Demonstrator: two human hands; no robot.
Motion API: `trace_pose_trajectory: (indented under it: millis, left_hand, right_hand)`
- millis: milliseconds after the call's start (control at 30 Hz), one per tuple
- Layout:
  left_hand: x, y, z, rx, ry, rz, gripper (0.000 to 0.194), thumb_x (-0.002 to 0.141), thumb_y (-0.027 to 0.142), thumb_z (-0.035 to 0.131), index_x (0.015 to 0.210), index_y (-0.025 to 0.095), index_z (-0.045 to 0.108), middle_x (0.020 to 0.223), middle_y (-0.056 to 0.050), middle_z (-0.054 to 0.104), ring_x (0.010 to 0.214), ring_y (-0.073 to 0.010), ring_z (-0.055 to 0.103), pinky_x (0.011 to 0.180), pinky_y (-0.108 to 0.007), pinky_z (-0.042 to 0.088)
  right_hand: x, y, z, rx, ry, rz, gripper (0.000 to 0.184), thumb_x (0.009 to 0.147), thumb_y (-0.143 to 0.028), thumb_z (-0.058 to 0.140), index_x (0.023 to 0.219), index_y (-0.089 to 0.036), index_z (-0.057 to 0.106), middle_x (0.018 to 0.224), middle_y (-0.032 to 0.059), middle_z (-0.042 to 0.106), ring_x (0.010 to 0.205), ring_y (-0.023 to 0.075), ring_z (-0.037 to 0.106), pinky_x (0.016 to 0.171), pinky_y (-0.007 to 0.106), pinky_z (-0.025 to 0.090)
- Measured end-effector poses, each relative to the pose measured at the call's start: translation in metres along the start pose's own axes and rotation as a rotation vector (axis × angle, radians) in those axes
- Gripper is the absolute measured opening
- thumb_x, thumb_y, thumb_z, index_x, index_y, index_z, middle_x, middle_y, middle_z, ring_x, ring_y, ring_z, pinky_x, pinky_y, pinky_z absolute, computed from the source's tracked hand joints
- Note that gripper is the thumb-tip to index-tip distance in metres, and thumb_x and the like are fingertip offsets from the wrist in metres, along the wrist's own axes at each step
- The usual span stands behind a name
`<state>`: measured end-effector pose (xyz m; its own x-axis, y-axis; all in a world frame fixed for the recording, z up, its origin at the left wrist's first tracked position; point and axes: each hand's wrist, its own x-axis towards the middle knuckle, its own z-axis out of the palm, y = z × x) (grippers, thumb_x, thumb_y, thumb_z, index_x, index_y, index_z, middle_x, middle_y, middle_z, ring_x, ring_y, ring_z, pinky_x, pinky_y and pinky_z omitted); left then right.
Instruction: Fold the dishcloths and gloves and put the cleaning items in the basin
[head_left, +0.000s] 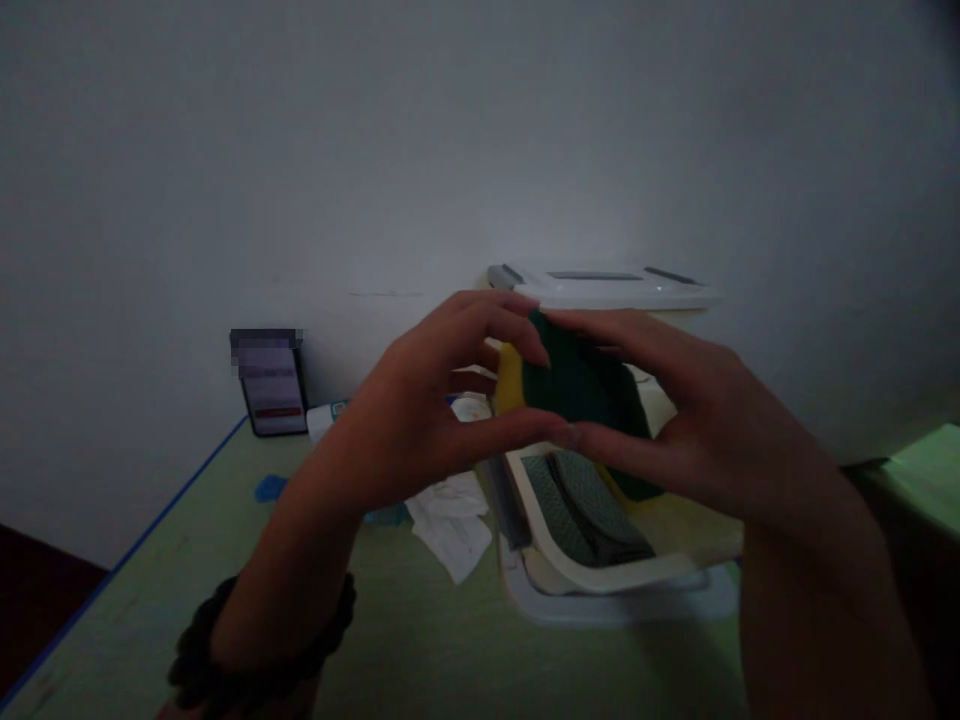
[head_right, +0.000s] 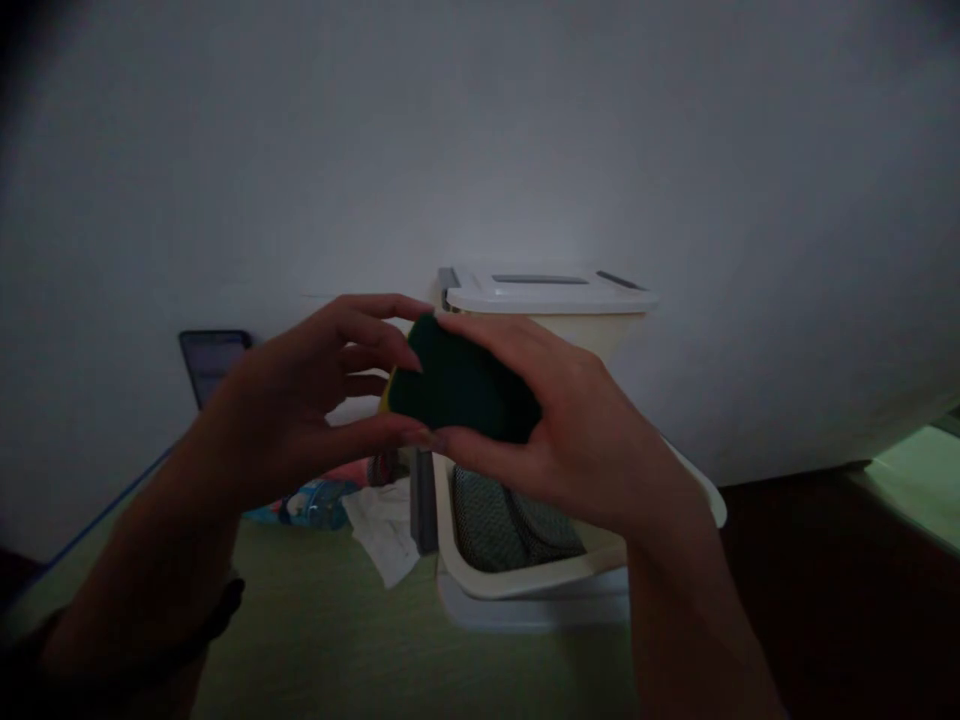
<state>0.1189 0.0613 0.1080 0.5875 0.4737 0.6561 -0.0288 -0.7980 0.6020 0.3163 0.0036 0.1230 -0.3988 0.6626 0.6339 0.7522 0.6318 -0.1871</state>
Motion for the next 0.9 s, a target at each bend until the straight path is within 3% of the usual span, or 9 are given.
trace_pose_trajectory:
  millis: [300, 400, 500, 567, 733, 900]
  left_hand:
    - [0.001, 0.001, 0.005, -0.141, -0.035, 0.048, 0.032, 0.069, 0.024, 0.073, 0.092, 0.020, 0.051, 0.125, -0.006, 0.043, 0.106, -0.0201, 0.053, 0.082, -0.027, 0.052]
    - [0.001, 0.002, 0.009, -0.097, -0.080, 0.040, 0.041, 0.071, 0.028, 0.071, 0.106, 0.023, 0.049, 0.128, -0.007, 0.042, 0.105, -0.0210, 0.054, 0.084, -0.030, 0.051]
    - [0.000, -0.002, 0.017, 0.022, -0.121, -0.002, 0.070, 0.074, 0.031, 0.069, 0.131, 0.032, 0.028, 0.135, -0.008, 0.037, 0.094, -0.0180, 0.058, 0.084, -0.032, 0.051]
    - [0.000, -0.008, 0.023, 0.124, -0.169, -0.039, 0.079, 0.076, 0.031, 0.067, 0.137, 0.034, 0.016, 0.138, -0.008, 0.035, 0.090, -0.0169, 0.059, 0.084, -0.034, 0.050]
    - [-0.001, -0.028, 0.030, 0.248, -0.435, -0.156, 0.046, 0.083, 0.035, 0.057, 0.124, 0.022, 0.043, 0.113, -0.006, 0.060, 0.095, -0.0208, 0.059, 0.084, -0.034, 0.045]
    - [0.002, -0.033, 0.033, 0.220, -0.502, -0.205, 0.035, 0.083, 0.029, 0.057, 0.115, 0.017, 0.051, 0.101, -0.005, 0.066, 0.094, -0.0182, 0.061, 0.083, -0.029, 0.043]
  right_hand:
    - [-0.001, -0.007, -0.004, 0.077, 0.019, -0.031, 0.062, 0.069, -0.024, 0.070, 0.126, -0.021, 0.045, 0.130, 0.0068, 0.052, 0.118, 0.0225, 0.048, 0.099, 0.034, 0.039]
    - [-0.006, -0.006, -0.011, 0.064, -0.025, 0.011, 0.066, 0.067, -0.026, 0.071, 0.126, -0.021, 0.042, 0.128, 0.0086, 0.052, 0.117, 0.0242, 0.049, 0.097, 0.037, 0.041]
    - [-0.012, 0.001, -0.024, -0.029, -0.148, 0.073, 0.067, 0.067, -0.027, 0.070, 0.127, -0.020, 0.039, 0.125, 0.0105, 0.051, 0.114, 0.0252, 0.050, 0.093, 0.039, 0.042]
    - [-0.015, 0.007, -0.033, -0.079, -0.262, 0.110, 0.066, 0.068, -0.027, 0.069, 0.126, -0.020, 0.038, 0.122, 0.0109, 0.051, 0.111, 0.0251, 0.050, 0.092, 0.040, 0.043]
    - [-0.019, 0.022, -0.042, -0.133, -0.635, 0.220, 0.056, 0.070, -0.028, 0.065, 0.121, -0.016, 0.045, 0.112, 0.0110, 0.053, 0.099, 0.0240, 0.054, 0.087, 0.039, 0.045]
    - [-0.025, 0.037, -0.026, -0.200, -0.861, 0.316, 0.058, 0.066, -0.033, 0.068, 0.117, -0.011, 0.051, 0.112, 0.0145, 0.057, 0.101, 0.0276, 0.055, 0.089, 0.040, 0.043]
